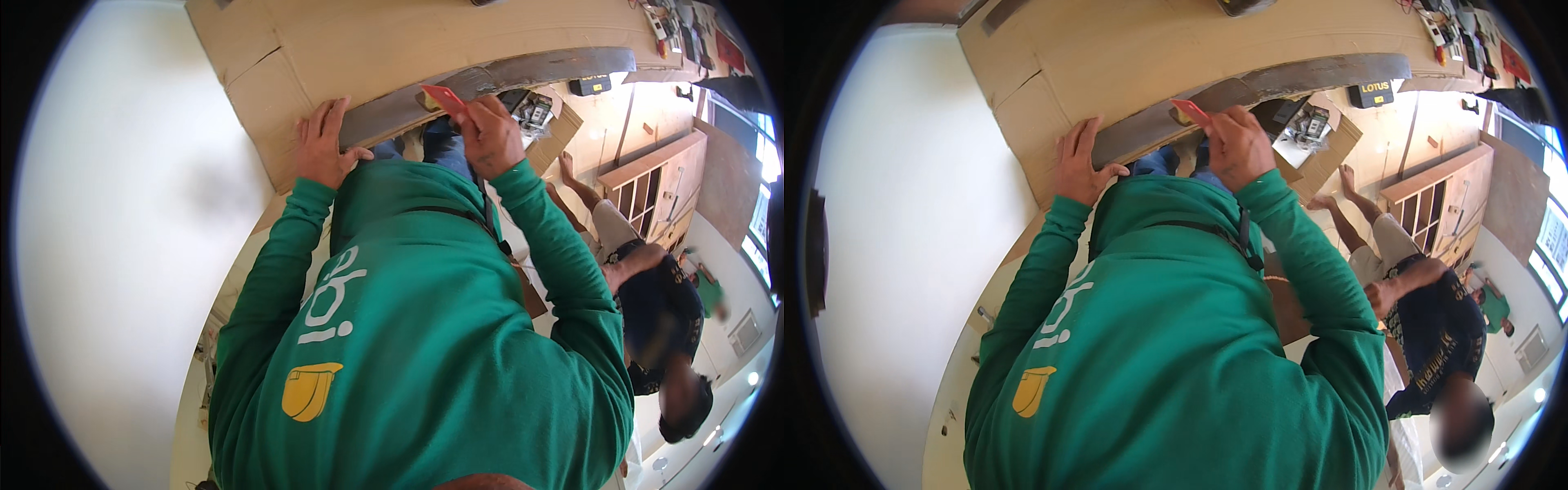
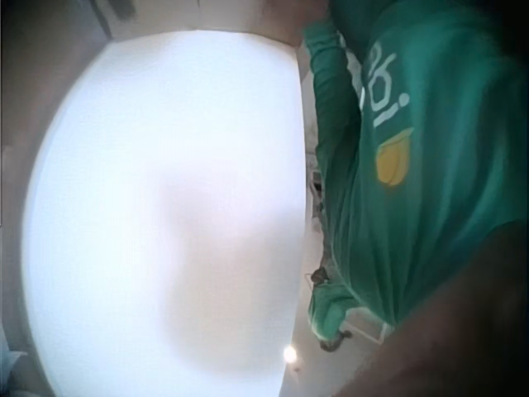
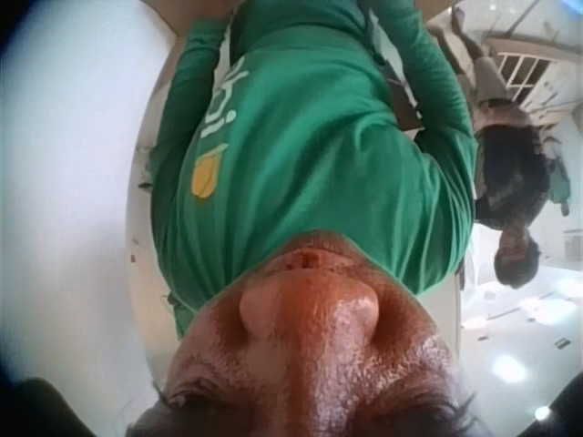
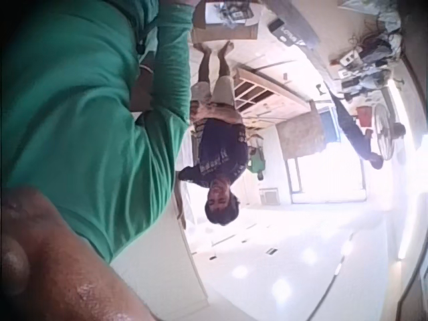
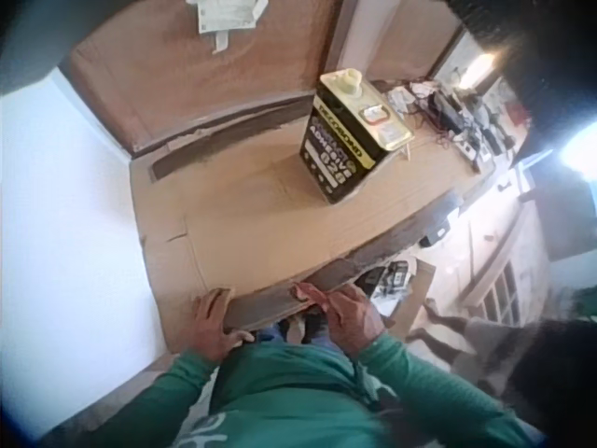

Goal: The person applies a liquid finish to a long wooden plank using a red card-like applicator. They repeatedly pour finish from a metal can onto the plank and spread it along the surface, flipping the plank to treat both sides.

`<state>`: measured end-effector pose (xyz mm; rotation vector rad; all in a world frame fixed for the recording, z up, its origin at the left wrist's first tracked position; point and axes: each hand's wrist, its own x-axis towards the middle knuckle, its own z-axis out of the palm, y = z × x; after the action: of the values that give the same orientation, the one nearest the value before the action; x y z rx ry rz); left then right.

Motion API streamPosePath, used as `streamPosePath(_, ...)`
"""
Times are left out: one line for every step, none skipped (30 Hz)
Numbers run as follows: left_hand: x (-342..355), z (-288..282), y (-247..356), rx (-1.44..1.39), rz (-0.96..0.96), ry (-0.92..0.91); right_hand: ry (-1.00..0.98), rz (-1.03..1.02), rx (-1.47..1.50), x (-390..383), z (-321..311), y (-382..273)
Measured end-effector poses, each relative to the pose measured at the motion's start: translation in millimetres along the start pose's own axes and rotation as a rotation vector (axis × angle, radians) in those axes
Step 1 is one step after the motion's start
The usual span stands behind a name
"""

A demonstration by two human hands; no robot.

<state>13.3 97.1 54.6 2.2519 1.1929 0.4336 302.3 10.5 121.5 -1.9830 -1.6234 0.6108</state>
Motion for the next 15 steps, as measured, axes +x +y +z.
streamPosePath(0.0,-1.4,-2.5,-0.068,0.004,0.019,0.020,-0.038,-0.019,1.6,-3.2,2.3)
streamPosePath(-1.3,-3.9,-4.9,-0.135,0.008,0.037,0.012,-0.102,-0.071,4.1,-6.9,1.8)
streamPosePath(-4.5,-8.7,-7.3,-0.121,0.003,0.029,0.011,-0.134,-0.085,5.4,-6.1,-1.6)
streamPosePath(-7.2,-12.5,-8.9,-0.114,0.000,0.020,0.012,-0.164,-0.106,5.0,-7.4,-4.2)
streamPosePath(-10.3,-15.8,-10.9,-0.108,-0.002,0.011,0.013,-0.192,-0.126,4.5,-7.5,-5.9)
streamPosePath(-14.4,-18.0,-13.7,-0.065,-0.044,-0.004,-0.002,-0.217,-0.152,3.1,-4.6,-6.3)
streamPosePath(-19.1,-18.8,-17.0,-0.021,-0.085,-0.019,-0.015,-0.240,-0.178,-0.2,1.0,-5.4)
streamPosePath(-22.7,-18.6,-20.5,0.022,-0.125,-0.035,-0.029,-0.263,-0.204,-3.2,7.1,-4.6)
streamPosePath(-25.0,-16.7,-24.5,0.028,-0.119,-0.034,-0.035,-0.293,-0.211,-4.3,13.6,-5.3)
streamPosePath(-28.8,-13.9,-28.1,0.032,-0.118,-0.033,-0.046,-0.324,-0.218,-4.9,21.7,-7.1)
streamPosePath(-29.9,-11.9,-29.9,0.034,-0.113,-0.032,-0.056,-0.353,-0.228,-6.6,29.7,-6.7)
streamPosePath(-29.6,-10.8,-31.4,0.024,-0.116,-0.022,-0.064,-0.388,-0.259,-11.2,43.8,1.9)
streamPosePath(-28.4,-10.2,-32.9,0.014,-0.118,-0.014,-0.084,-0.402,-0.254,-15.6,51.2,0.4)
streamPosePath(-27.1,-9.7,-33.7,0.004,-0.119,-0.007,-0.102,-0.415,-0.248,-19.8,58.0,-2.0)
streamPosePath(-25.6,-9.2,-33.9,0.010,-0.119,-0.008,-0.118,-0.426,-0.243,-23.7,62.2,-4.0)
